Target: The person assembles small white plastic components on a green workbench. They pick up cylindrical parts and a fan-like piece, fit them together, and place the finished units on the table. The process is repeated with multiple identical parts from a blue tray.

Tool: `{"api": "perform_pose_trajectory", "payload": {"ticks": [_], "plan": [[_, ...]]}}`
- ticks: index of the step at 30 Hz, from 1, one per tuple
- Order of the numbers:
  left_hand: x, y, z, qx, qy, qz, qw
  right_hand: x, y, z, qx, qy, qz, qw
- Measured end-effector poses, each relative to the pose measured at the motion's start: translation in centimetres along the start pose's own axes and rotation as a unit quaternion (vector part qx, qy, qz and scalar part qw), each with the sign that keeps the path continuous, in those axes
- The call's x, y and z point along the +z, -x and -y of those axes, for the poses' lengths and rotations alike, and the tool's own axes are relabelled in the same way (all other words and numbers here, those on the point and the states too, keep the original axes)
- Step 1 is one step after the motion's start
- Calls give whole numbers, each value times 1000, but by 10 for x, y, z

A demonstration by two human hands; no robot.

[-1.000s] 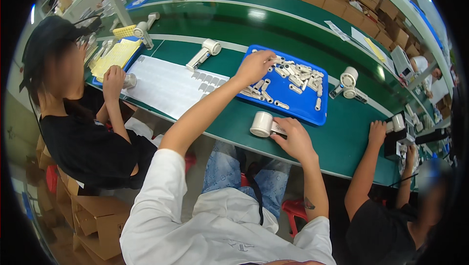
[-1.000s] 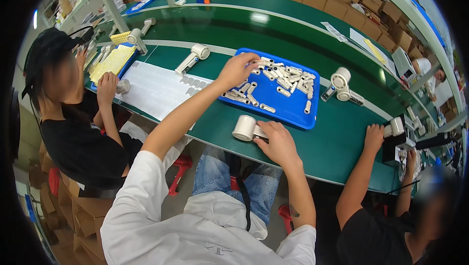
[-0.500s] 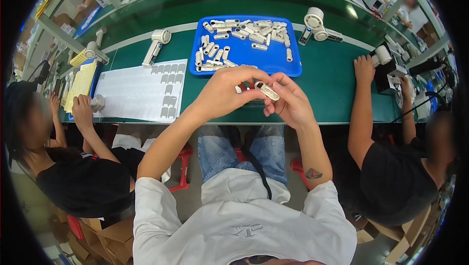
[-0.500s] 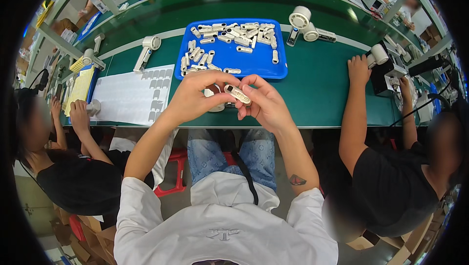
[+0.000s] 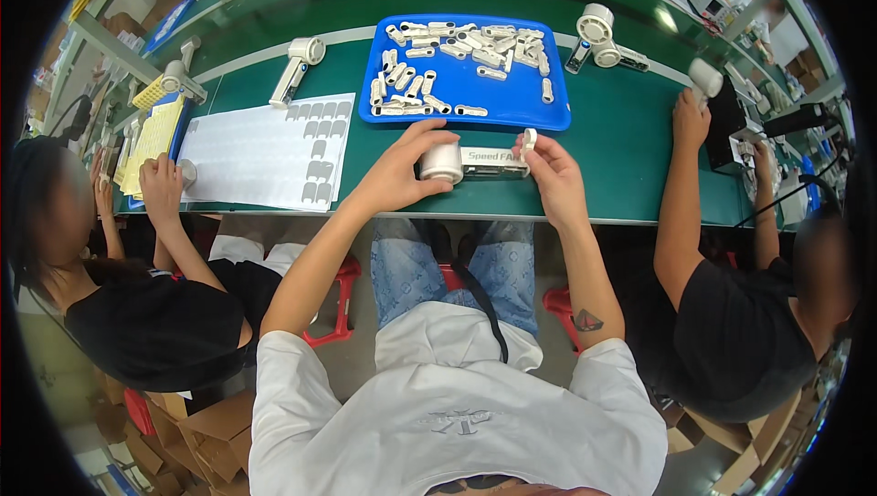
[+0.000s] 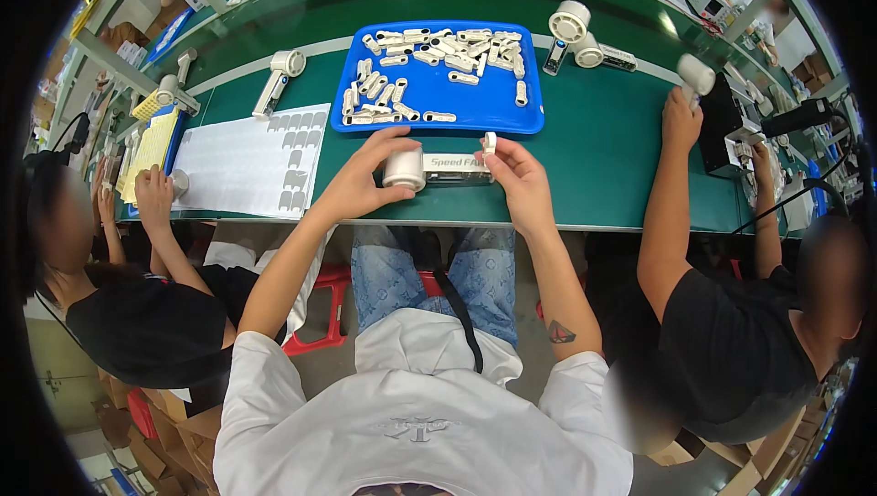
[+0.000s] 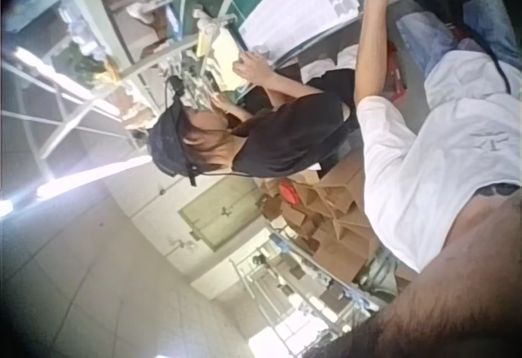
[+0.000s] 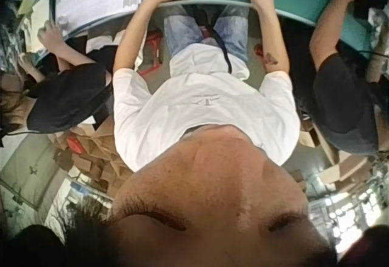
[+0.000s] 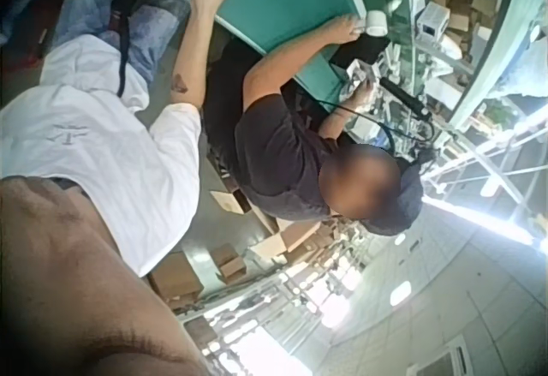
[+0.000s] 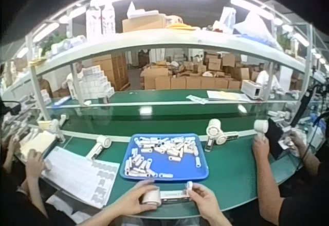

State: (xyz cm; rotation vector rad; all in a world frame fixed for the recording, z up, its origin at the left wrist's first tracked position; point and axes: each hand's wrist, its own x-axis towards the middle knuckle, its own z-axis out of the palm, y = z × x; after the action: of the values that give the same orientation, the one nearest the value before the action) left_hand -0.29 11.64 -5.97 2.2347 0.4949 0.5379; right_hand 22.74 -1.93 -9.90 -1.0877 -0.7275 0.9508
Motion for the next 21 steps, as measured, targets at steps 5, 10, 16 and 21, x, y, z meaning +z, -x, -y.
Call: {"api": "perform_pose_trajectory", "payload": {"ticks": [5,10,16,21], "plan": [[3,3,-9,-85,57,-72,992,5,0,27,61,-2,21,998],[18,2,8,-134,-63,-176,973,13,3,28,22,105,38,994],[16,0,10,7,-80,-223,971,36,5,29,-181,435,60,880],[0,-10,-4,11,-12,-52,999,51,2,24,-243,513,87,819]]}}
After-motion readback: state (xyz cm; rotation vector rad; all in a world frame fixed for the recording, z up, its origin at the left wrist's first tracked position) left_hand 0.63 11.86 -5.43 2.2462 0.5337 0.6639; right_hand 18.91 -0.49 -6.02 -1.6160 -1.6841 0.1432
